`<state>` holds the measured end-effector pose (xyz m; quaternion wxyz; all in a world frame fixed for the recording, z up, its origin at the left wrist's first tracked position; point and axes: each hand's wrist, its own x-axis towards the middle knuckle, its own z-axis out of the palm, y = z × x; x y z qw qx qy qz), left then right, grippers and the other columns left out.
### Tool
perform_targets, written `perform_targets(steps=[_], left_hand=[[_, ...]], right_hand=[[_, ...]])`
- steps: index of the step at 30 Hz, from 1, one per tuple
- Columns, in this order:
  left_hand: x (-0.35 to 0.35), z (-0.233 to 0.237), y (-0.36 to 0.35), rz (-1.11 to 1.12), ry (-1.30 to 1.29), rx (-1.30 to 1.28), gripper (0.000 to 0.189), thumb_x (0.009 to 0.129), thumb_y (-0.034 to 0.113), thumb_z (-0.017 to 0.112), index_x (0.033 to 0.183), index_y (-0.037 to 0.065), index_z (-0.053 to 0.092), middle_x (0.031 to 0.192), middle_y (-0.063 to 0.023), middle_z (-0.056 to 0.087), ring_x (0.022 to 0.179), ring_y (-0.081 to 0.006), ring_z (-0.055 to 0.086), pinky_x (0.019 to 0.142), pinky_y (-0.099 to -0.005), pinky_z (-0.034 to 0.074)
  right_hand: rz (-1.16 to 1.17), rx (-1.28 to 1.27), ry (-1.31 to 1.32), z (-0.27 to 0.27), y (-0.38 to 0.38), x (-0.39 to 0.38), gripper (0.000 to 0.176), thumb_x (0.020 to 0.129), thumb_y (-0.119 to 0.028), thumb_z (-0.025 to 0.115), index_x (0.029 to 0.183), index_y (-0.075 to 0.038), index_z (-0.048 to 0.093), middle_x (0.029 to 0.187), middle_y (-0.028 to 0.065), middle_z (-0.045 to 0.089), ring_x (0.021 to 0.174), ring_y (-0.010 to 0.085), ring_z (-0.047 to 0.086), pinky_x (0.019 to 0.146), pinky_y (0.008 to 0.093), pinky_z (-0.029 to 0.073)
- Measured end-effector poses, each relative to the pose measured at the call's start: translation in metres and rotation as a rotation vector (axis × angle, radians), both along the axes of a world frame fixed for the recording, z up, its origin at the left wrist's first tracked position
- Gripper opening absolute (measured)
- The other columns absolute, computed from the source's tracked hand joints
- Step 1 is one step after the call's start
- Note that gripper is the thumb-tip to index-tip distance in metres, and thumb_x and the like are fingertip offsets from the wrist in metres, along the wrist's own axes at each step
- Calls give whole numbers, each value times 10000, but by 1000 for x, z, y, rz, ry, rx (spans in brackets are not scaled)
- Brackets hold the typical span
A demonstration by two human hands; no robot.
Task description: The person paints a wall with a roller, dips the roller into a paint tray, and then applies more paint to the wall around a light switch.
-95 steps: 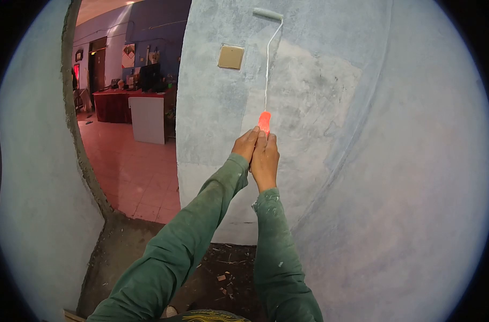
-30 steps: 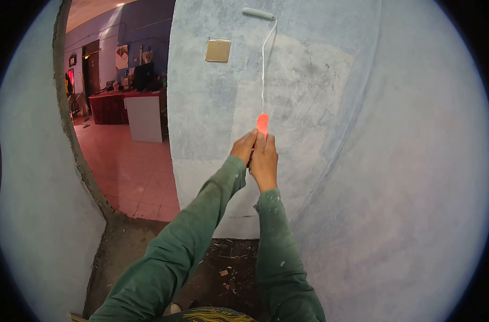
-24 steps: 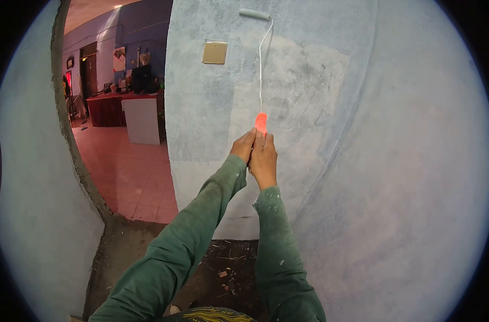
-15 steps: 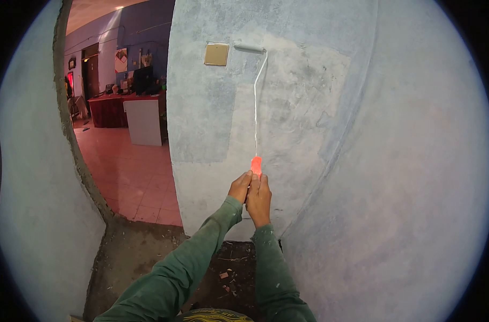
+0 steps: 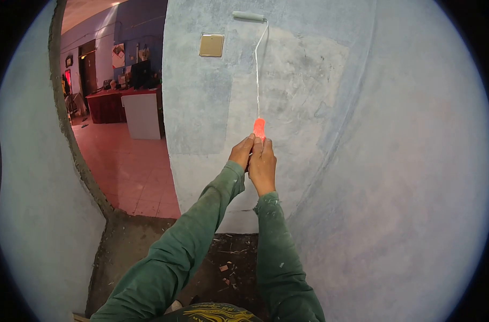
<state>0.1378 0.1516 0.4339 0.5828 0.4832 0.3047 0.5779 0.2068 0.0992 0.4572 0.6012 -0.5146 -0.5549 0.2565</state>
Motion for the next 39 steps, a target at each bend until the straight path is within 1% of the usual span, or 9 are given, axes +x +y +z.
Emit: perform_targets(steps=[4, 6, 9, 13, 15, 16, 21, 32, 39], left_hand=[[0, -50, 5, 30, 14, 36, 466, 895, 410, 487, 1172, 41, 548, 1012, -66, 579, 864, -146, 539, 729, -273, 451], [-2, -67, -8, -22, -59, -112, 486, 904, 391, 486, 1223, 26, 506, 1107, -96, 560, 984, -170, 527, 836, -284, 432], [0, -105, -10, -27, -85, -171, 491, 909, 372, 488, 1244, 13, 481, 1154, -103, 542, 1023, -173, 521, 873, -275, 420], [2, -151, -16, -40, -123, -183, 495, 907, 370, 497, 1238, 1, 482, 1143, -98, 546, 1030, -167, 513, 879, -275, 417], [4, -168, -21, 17, -110, -141, 465, 912, 399, 471, 1183, 29, 543, 1008, -48, 591, 874, -118, 529, 773, -243, 439], [3, -173, -26, 19, -111, -146, 465, 912, 399, 471, 1183, 29, 543, 1008, -48, 591, 874, -118, 529, 773, -243, 439], [2, -202, -41, -27, -122, -189, 461, 928, 361, 447, 1196, -9, 509, 1113, -87, 566, 1003, -157, 530, 876, -272, 419], [-1, -290, -63, -4, -26, -207, 486, 933, 374, 427, 1222, -12, 490, 1149, -90, 554, 1046, -162, 507, 907, -272, 393], [-8, -302, -99, -10, 77, -325, 525, 938, 384, 398, 1266, -22, 448, 1215, -117, 529, 1087, -188, 495, 943, -289, 369]], right_hand=[[-35, -11, -34, -39, -2, -6, 325, 932, -323, 374, 928, -3, 428, 739, 235, 573, 632, 352, 577, 552, 416, 426], [-51, 52, -89, -70, 4, -4, 299, 935, -305, 377, 944, -8, 413, 741, 264, 559, 659, 408, 560, 566, 446, 414], [-47, 38, -92, -109, 4, -2, 273, 937, -284, 382, 965, -13, 400, 737, 268, 554, 677, 436, 544, 582, 466, 404], [-46, -61, -108, -132, -15, -4, 260, 938, -270, 380, 995, -16, 390, 739, 269, 556, 702, 450, 545, 596, 473, 403], [-54, -83, -118, -143, -22, -4, 258, 939, -265, 377, 1003, -15, 390, 740, 271, 556, 708, 452, 546, 599, 476, 402], [-63, -99, -127, -149, -25, -5, 256, 940, -261, 374, 1011, -15, 390, 742, 274, 556, 714, 453, 547, 601, 479, 402], [-52, -82, -138, -180, -34, -3, 249, 939, -253, 374, 1003, -13, 398, 765, 273, 555, 725, 452, 543, 607, 471, 405], [-38, -173, -165, -238, -63, -5, 258, 936, -235, 384, 1026, 6, 376, 788, 305, 561, 760, 501, 530, 607, 496, 405], [-33, -264, -177, -276, -83, -4, 284, 931, -243, 388, 1045, 17, 368, 828, 325, 559, 807, 515, 520, 626, 518, 401]])
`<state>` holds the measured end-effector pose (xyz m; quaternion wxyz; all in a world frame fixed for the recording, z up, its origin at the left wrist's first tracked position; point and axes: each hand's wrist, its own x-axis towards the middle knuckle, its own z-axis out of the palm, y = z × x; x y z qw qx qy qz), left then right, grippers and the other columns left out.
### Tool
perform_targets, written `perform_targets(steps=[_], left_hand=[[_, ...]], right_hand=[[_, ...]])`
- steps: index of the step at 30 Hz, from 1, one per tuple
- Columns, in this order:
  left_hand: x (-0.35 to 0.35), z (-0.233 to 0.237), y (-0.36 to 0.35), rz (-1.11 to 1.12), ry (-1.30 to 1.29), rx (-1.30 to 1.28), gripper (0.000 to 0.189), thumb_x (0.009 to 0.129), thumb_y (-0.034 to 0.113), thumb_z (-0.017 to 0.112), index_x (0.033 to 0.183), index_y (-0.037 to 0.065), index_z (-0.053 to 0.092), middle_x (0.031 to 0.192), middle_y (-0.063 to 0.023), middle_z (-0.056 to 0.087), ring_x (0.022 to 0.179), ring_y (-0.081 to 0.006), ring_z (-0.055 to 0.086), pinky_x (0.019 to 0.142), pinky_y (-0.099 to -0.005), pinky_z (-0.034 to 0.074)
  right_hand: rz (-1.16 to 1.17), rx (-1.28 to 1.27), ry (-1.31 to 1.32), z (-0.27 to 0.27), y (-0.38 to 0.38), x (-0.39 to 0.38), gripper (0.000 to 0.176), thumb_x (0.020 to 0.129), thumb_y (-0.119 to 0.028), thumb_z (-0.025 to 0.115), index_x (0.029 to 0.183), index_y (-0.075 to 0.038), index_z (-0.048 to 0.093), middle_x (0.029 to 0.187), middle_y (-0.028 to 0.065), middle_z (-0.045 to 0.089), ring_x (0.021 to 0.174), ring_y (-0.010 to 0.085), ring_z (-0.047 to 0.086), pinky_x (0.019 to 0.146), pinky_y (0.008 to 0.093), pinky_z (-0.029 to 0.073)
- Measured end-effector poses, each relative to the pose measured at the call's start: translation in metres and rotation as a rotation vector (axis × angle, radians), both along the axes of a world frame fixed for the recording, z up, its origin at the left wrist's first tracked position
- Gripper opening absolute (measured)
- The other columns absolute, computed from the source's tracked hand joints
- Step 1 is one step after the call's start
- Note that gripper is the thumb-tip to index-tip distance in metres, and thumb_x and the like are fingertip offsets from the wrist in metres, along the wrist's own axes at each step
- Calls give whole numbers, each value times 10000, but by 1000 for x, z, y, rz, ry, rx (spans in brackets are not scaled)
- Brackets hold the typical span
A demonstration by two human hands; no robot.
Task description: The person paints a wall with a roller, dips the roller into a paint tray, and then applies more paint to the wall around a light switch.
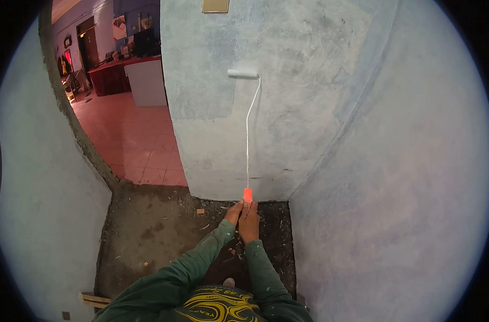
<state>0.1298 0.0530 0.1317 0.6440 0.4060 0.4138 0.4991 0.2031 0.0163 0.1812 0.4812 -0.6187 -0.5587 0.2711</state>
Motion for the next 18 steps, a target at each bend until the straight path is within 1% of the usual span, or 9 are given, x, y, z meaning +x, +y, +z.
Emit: perform_targets(steps=[2, 4, 6, 9, 11, 13, 15, 17, 18], left_hand=[[2, -14, -7, 21, 2, 49, 521, 939, 384, 390, 1267, -15, 452, 1221, -118, 527, 1097, -191, 493, 948, -293, 366], [1, -18, -12, 42, 5, 97, 516, 940, 384, 383, 1267, -8, 455, 1226, -120, 526, 1107, -195, 490, 953, -297, 363], [-1, -21, -19, -16, -14, 3, 506, 942, 377, 372, 1283, 11, 445, 1251, -118, 510, 1127, -197, 480, 969, -303, 353], [-4, -24, -26, -50, -10, -62, 497, 945, 367, 373, 1294, 19, 434, 1259, -110, 503, 1132, -190, 474, 972, -296, 348], [-3, -37, -29, -24, -23, -61, 496, 944, 368, 375, 1290, 17, 439, 1253, -105, 508, 1128, -190, 476, 970, -295, 349], [-3, -50, -33, 0, -37, -60, 496, 944, 368, 377, 1285, 15, 444, 1247, -101, 513, 1124, -190, 478, 969, -295, 349], [-3, -61, -34, 13, -40, -133, 493, 943, 366, 385, 1285, 16, 445, 1244, -94, 514, 1131, -188, 471, 969, -293, 346], [-4, -72, -35, 2, -30, -135, 493, 945, 363, 383, 1289, 14, 438, 1252, -95, 508, 1137, -190, 466, 975, -293, 342], [-4, -70, -36, -8, -22, -134, 493, 947, 360, 381, 1293, 13, 431, 1259, -95, 501, 1144, -192, 460, 981, -293, 338]], right_hand=[[13, -55, 18, -3, -7, -1, 286, 930, -244, 388, 1048, 17, 369, 832, 326, 558, 813, 518, 517, 633, 525, 400], [6, -80, 8, -10, -10, -1, 291, 929, -250, 389, 1051, 13, 369, 832, 328, 557, 818, 521, 513, 640, 530, 401], [2, -75, 16, -20, -14, -3, 296, 930, -255, 389, 1056, 11, 370, 833, 328, 557, 822, 520, 513, 641, 531, 400], [-11, -66, -6, -33, -19, -4, 309, 931, -265, 388, 1069, 11, 369, 838, 329, 558, 828, 520, 513, 641, 530, 401], [-21, -68, -35, -39, -23, -4, 318, 931, -269, 387, 1077, 12, 369, 840, 330, 559, 830, 520, 512, 640, 528, 402], [-15, -105, -31, -42, -29, -5, 279, 936, -252, 377, 1058, -1, 391, 859, 298, 564, 832, 492, 533, 640, 488, 419], [-13, -126, -19, -50, -31, -5, 286, 936, -257, 379, 1065, -2, 392, 856, 297, 563, 832, 489, 533, 639, 487, 418], [-10, -144, -7, -57, -33, -5, 294, 936, -263, 381, 1071, -3, 392, 852, 295, 562, 832, 486, 534, 637, 486, 417], [2, -144, 7, -59, -33, -5, 329, 936, -276, 376, 1109, 4, 379, 856, 311, 565, 821, 493, 538, 635, 504, 415]])
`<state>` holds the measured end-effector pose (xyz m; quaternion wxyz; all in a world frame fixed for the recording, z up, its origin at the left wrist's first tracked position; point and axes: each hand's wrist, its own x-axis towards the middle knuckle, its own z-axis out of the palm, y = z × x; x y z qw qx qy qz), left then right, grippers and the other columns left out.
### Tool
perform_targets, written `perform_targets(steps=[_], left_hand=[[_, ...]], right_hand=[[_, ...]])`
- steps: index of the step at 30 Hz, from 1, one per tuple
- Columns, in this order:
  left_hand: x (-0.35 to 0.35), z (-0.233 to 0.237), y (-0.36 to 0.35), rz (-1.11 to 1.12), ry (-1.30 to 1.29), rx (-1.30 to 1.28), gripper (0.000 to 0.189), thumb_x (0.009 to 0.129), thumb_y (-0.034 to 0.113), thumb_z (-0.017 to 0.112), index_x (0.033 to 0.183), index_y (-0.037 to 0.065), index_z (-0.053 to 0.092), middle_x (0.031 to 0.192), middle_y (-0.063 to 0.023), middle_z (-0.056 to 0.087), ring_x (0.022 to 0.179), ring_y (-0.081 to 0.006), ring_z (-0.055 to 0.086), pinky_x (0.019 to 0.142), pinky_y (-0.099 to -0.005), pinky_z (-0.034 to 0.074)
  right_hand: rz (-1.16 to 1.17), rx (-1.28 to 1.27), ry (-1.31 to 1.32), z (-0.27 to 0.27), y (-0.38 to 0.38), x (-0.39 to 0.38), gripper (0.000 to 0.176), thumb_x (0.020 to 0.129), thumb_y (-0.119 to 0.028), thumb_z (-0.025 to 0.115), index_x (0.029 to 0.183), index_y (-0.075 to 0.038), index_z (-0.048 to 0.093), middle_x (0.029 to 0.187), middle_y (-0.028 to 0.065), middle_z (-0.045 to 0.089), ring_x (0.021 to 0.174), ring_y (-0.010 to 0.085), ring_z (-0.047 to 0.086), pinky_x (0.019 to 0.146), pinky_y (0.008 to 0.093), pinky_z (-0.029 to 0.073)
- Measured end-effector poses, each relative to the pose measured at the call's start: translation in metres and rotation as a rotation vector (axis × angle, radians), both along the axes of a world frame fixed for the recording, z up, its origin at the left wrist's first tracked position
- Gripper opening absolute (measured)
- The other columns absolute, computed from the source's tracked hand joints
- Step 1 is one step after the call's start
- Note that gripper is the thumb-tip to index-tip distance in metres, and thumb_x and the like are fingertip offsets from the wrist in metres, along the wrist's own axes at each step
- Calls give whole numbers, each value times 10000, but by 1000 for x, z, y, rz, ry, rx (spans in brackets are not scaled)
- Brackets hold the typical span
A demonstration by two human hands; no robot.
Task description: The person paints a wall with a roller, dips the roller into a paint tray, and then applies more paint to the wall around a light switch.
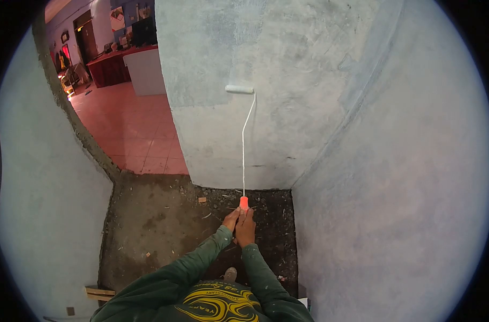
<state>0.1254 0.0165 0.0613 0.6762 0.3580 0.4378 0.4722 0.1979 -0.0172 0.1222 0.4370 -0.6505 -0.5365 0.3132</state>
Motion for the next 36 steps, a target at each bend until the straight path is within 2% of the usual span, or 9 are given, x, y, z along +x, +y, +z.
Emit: perform_targets(steps=[9, 12, 14, 16, 20, 22, 27, 31, 36], left_hand=[[-4, -27, -11, -42, 6, -17, 508, 943, 361, 383, 1284, -13, 422, 1255, -95, 490, 1142, -193, 457, 984, -274, 332], [-5, 5, -20, -59, 88, -82, 516, 940, 371, 376, 1292, -5, 415, 1265, -99, 483, 1157, -194, 447, 991, -279, 325], [0, -29, -11, -48, 53, -60, 518, 941, 372, 372, 1306, 5, 401, 1260, -97, 485, 1145, -193, 455, 989, -286, 326], [7, -98, 2, -28, 65, -29, 531, 933, 401, 381, 1309, 26, 395, 1222, -86, 507, 1094, -188, 488, 972, -308, 335], [6, -38, 5, -132, 105, -24, 517, 914, 433, 416, 1247, 38, 450, 1137, -66, 537, 1047, -175, 503, 927, -306, 369], [9, -3, 6, -96, 112, -51, 413, 935, 367, 426, 1171, 34, 479, 1078, -65, 539, 996, -155, 506, 860, -285, 411], [16, -36, 45, -62, 167, 44, 391, 916, 391, 465, 1074, 35, 502, 984, -60, 549, 889, -135, 504, 784, -284, 428], [16, 14, 54, 43, 298, 182, 444, 901, 437, 460, 1028, 13, 500, 920, -86, 552, 846, -164, 509, 763, -318, 429], [11, 46, 71, 60, 450, 259, 495, 895, 467, 430, 1008, -11, 489, 898, -132, 556, 841, -217, 520, 768, -350, 423]], right_hand=[[26, -80, 47, -23, -9, 4, 369, 931, -309, 370, 1119, 9, 374, 847, 318, 564, 810, 501, 542, 625, 519, 408], [28, -105, 53, -25, -13, 4, 347, 928, -320, 369, 1064, -1, 381, 846, 311, 564, 825, 506, 535, 623, 519, 404], [30, -81, 34, -27, -10, 6, 336, 927, -326, 366, 1033, -8, 383, 846, 305, 564, 832, 508, 532, 623, 519, 404], [6, -112, 21, -32, -9, 5, 312, 929, -327, 359, 991, -22, 376, 846, 295, 567, 830, 503, 531, 623, 523, 399], [2, -34, -4, -40, 2, 9, 297, 929, -315, 368, 1005, -28, 376, 844, 289, 570, 831, 494, 536, 623, 523, 400], [30, 36, 33, -28, 8, 9, 270, 931, -290, 375, 1007, -31, 378, 843, 280, 574, 830, 483, 546, 622, 512, 410], [31, 95, 65, -10, 29, 10, 239, 927, -258, 397, 997, -30, 379, 842, 262, 583, 826, 459, 569, 627, 479, 434], [75, 172, 108, 30, 36, 7, 241, 909, -240, 459, 984, -26, 375, 829, 244, 590, 808, 429, 592, 629, 449, 449], [99, 261, 39, 34, 55, 6, 255, 899, -234, 488, 985, -25, 371, 848, 236, 589, 808, 398, 602, 635, 424, 454]])
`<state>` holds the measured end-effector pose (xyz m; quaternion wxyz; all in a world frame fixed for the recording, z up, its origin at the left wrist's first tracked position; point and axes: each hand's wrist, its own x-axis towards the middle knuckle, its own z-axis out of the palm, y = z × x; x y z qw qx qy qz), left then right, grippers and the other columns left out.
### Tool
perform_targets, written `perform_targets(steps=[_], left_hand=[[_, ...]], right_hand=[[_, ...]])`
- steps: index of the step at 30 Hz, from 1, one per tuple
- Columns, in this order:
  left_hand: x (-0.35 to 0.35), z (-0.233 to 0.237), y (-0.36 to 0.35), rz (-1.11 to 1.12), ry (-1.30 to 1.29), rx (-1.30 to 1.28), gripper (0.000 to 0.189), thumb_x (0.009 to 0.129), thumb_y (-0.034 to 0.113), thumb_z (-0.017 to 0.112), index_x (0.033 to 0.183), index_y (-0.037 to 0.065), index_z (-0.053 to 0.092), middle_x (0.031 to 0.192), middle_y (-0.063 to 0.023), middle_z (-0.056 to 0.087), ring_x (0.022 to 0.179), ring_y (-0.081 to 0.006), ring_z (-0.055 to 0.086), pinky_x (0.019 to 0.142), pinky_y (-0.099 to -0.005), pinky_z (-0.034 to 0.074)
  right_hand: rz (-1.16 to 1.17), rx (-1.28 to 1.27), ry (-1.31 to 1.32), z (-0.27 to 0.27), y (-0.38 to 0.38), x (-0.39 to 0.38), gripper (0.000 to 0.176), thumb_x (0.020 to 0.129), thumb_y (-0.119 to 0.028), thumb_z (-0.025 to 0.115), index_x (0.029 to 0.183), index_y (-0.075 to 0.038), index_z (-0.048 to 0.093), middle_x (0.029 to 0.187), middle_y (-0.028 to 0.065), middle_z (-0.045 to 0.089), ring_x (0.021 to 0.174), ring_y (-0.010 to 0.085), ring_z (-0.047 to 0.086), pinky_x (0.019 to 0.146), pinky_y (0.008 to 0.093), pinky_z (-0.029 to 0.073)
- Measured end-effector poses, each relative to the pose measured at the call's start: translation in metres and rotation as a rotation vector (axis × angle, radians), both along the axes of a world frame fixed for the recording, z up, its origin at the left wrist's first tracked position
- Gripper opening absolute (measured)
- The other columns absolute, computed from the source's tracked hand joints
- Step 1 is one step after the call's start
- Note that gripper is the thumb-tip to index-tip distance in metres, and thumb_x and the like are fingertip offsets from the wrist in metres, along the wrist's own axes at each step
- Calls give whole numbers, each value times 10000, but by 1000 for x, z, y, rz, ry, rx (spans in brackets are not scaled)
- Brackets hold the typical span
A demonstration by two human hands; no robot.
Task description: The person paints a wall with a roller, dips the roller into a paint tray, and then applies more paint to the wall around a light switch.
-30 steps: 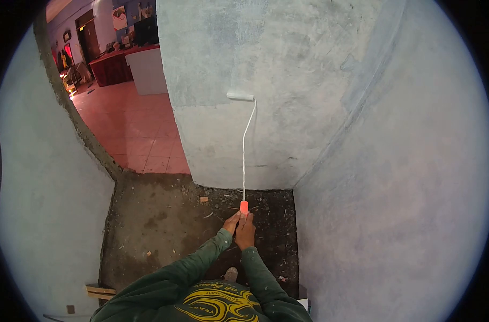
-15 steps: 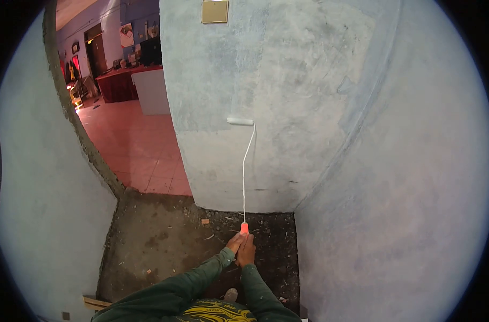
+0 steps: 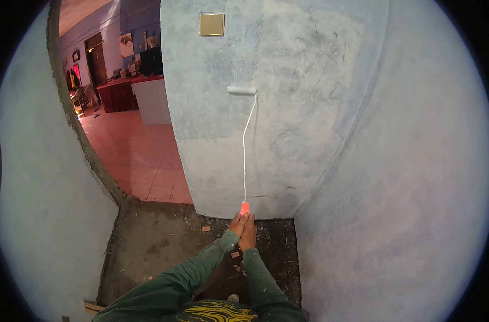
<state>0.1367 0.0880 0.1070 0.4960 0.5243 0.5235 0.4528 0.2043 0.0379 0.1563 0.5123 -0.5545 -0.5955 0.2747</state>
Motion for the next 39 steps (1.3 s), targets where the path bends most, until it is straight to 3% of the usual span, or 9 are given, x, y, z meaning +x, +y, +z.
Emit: perform_targets(steps=[4, 12, 16, 20, 22, 26, 34, 37, 39], left_hand=[[0, 66, -2, -2, -61, 43, 502, 890, 472, 427, 987, -17, 486, 885, -144, 558, 834, -232, 521, 770, -355, 421], [-3, 111, 31, -30, -75, 112, 489, 886, 469, 437, 966, -11, 490, 877, -130, 559, 821, -207, 515, 757, -341, 423], [-5, 114, 12, -21, -45, 59, 484, 888, 463, 435, 981, -9, 493, 879, -122, 560, 815, -202, 515, 754, -338, 424], [-2, 48, 8, -7, -70, 62, 487, 886, 460, 435, 985, -12, 500, 876, -125, 561, 804, -206, 517, 746, -343, 425], [-3, 21, 0, -6, -41, 27, 496, 882, 463, 433, 997, -15, 501, 881, -122, 560, 815, -207, 520, 751, -344, 423], [-6, -13, -19, -32, -41, -31, 497, 879, 468, 433, 993, -11, 500, 876, -105, 553, 813, -194, 515, 749, -335, 422], [-2, -32, -52, -44, -107, -112, 474, 886, 465, 423, 963, 6, 513, 836, -81, 542, 777, -173, 510, 711, -330, 422], [-1, -44, -58, -60, -105, -143, 475, 888, 466, 420, 968, 7, 513, 842, -82, 542, 782, -173, 511, 715, -331, 421], [-1, -53, -61, -70, -102, -160, 476, 889, 467, 417, 971, 8, 512, 845, -82, 542, 785, -173, 511, 718, -332, 421]], right_hand=[[12, 86, 25, 20, 17, -1, 248, 904, -222, 477, 988, -18, 364, 864, 232, 585, 815, 371, 605, 644, 408, 457], [21, 171, 48, 90, 29, -5, 255, 883, -181, 510, 997, -17, 351, 831, 229, 583, 788, 378, 603, 627, 407, 457], [24, 118, 67, 83, 19, -5, 275, 871, -172, 527, 1002, -16, 342, 828, 234, 586, 787, 390, 605, 625, 411, 458], [31, 67, 81, 27, 13, -4, 283, 869, -182, 529, 1003, -16, 343, 833, 236, 588, 808, 402, 604, 628, 422, 456], [38, -69, 224, -1, 7, -4, 284, 875, -200, 520, 1009, -20, 346, 843, 242, 592, 827, 409, 603, 634, 429, 457], [41, -99, 117, -28, -15, -3, 281, 884, -222, 509, 1013, -25, 356, 848, 244, 596, 837, 414, 602, 640, 430, 463], [17, -285, 76, -47, -42, -1, 302, 934, -291, 400, 1050, -12, 385, 884, 243, 607, 853, 400, 609, 663, 433, 473], [3, -201, -36, -57, -49, 0, 354, 941, -320, 378, 1092, 0, 392, 882, 238, 610, 856, 376, 615, 682, 426, 472], [14, -266, 41, -60, -54, 0, 378, 944, -337, 362, 1098, 6, 399, 884, 236, 611, 852, 364, 617, 686, 424, 470]])
